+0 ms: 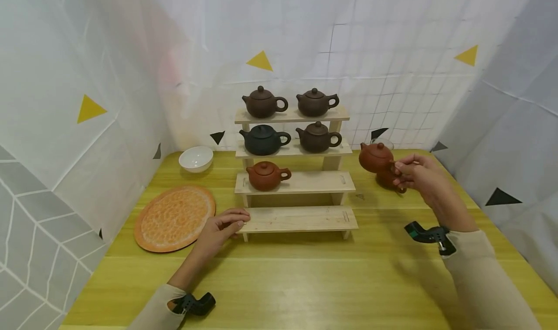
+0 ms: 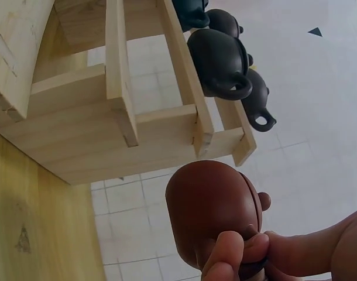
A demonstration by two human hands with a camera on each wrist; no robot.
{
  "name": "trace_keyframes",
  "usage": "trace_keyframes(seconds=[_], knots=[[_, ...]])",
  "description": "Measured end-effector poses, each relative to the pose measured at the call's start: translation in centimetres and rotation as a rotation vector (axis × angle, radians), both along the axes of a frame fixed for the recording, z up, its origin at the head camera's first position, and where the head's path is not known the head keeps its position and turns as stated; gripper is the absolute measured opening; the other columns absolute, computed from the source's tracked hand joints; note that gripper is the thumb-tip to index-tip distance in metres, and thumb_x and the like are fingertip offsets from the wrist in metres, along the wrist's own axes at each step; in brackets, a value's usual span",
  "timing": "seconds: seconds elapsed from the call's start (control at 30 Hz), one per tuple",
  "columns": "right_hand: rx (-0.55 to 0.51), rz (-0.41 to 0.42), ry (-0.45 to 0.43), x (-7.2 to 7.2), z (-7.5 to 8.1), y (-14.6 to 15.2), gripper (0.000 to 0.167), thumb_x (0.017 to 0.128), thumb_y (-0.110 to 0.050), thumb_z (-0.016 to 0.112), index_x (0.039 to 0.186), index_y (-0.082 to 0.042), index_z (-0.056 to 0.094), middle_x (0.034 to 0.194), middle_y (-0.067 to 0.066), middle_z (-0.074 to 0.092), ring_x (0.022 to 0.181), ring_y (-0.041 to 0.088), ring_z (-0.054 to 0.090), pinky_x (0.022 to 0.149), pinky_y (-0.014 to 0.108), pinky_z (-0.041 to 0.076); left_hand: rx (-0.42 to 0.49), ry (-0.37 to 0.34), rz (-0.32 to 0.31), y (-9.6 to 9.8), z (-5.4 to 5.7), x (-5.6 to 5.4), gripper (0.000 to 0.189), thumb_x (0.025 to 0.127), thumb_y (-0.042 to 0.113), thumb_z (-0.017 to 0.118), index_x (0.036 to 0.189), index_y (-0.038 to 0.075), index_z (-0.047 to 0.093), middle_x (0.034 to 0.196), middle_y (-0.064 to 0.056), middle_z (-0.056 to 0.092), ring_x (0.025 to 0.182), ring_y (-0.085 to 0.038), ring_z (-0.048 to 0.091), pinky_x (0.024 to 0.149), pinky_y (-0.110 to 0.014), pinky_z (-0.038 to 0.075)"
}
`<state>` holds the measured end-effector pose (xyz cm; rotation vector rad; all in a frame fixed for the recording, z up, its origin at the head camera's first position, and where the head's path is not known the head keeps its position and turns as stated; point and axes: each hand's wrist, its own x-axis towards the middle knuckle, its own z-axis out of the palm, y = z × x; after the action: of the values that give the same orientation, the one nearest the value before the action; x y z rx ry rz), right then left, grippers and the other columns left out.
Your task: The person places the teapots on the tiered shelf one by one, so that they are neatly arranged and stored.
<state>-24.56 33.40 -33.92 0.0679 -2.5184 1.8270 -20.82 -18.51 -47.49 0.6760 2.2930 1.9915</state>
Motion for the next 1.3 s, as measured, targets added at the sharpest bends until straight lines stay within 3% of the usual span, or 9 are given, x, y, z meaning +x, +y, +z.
trace_keyframes(seconds=[0.27, 0.6, 0.83, 1.1, 1.3], knots=[[-0.038, 0.012, -0.030, 1.1, 1.3, -0.2, 0.028, 0.111, -0.019, 0.053, 0.119, 0.006, 0.044, 0.096, 0.006, 0.059, 0.072, 0.020, 0.066, 0.068, 0.031, 0.057, 0.002, -0.007, -0.002, -0.1, -0.2, -0.1, 0.022, 0.105, 0.010, 0.064, 0.120, 0.001, 0.077, 0.135, -0.014, 0.063, 0.111, -0.020, 0.063, 0.073, -0.034, 0.058], [0.025, 0.043, -0.014, 2.0, 2.2, -0.9, 0.029, 0.112, -0.020, 0.051, 0.121, 0.007, 0.046, 0.095, 0.003, 0.062, 0.073, 0.020, 0.067, 0.068, 0.031, 0.057, -0.004, -0.004, -0.001, -0.1, -0.3, 0.0, 0.022, 0.105, 0.010, 0.064, 0.120, 0.001, 0.077, 0.135, -0.015, 0.063, 0.111, -0.020, 0.063, 0.073, -0.034, 0.058], [0.021, 0.070, 0.017, 2.5, 2.6, -1.3, 0.029, 0.111, -0.016, 0.052, 0.119, 0.011, 0.047, 0.094, 0.006, 0.063, 0.070, 0.022, 0.066, 0.066, 0.031, 0.056, -0.002, -0.009, 0.003, -0.1, -0.2, 0.0, 0.022, 0.105, 0.011, 0.065, 0.120, 0.002, 0.077, 0.135, -0.013, 0.063, 0.109, -0.020, 0.064, 0.073, -0.035, 0.058], [-0.081, 0.128, 0.049, 3.1, 2.8, -1.9, 0.022, 0.109, -0.009, 0.054, 0.112, 0.012, 0.048, 0.089, 0.009, 0.064, 0.066, 0.023, 0.063, 0.059, 0.031, 0.053, 0.001, -0.002, -0.001, -0.1, -0.2, 0.0, 0.022, 0.105, 0.009, 0.064, 0.120, 0.000, 0.077, 0.135, -0.015, 0.063, 0.108, -0.019, 0.065, 0.072, -0.033, 0.058], [-0.050, 0.149, 0.073, 3.3, 3.0, -2.6, 0.022, 0.110, -0.009, 0.054, 0.112, 0.013, 0.050, 0.090, 0.010, 0.063, 0.065, 0.023, 0.062, 0.057, 0.032, 0.051, 0.005, 0.001, -0.005, 0.0, -0.1, 0.0, 0.022, 0.105, 0.008, 0.064, 0.120, 0.000, 0.077, 0.136, -0.016, 0.062, 0.107, -0.018, 0.065, 0.072, -0.033, 0.058]])
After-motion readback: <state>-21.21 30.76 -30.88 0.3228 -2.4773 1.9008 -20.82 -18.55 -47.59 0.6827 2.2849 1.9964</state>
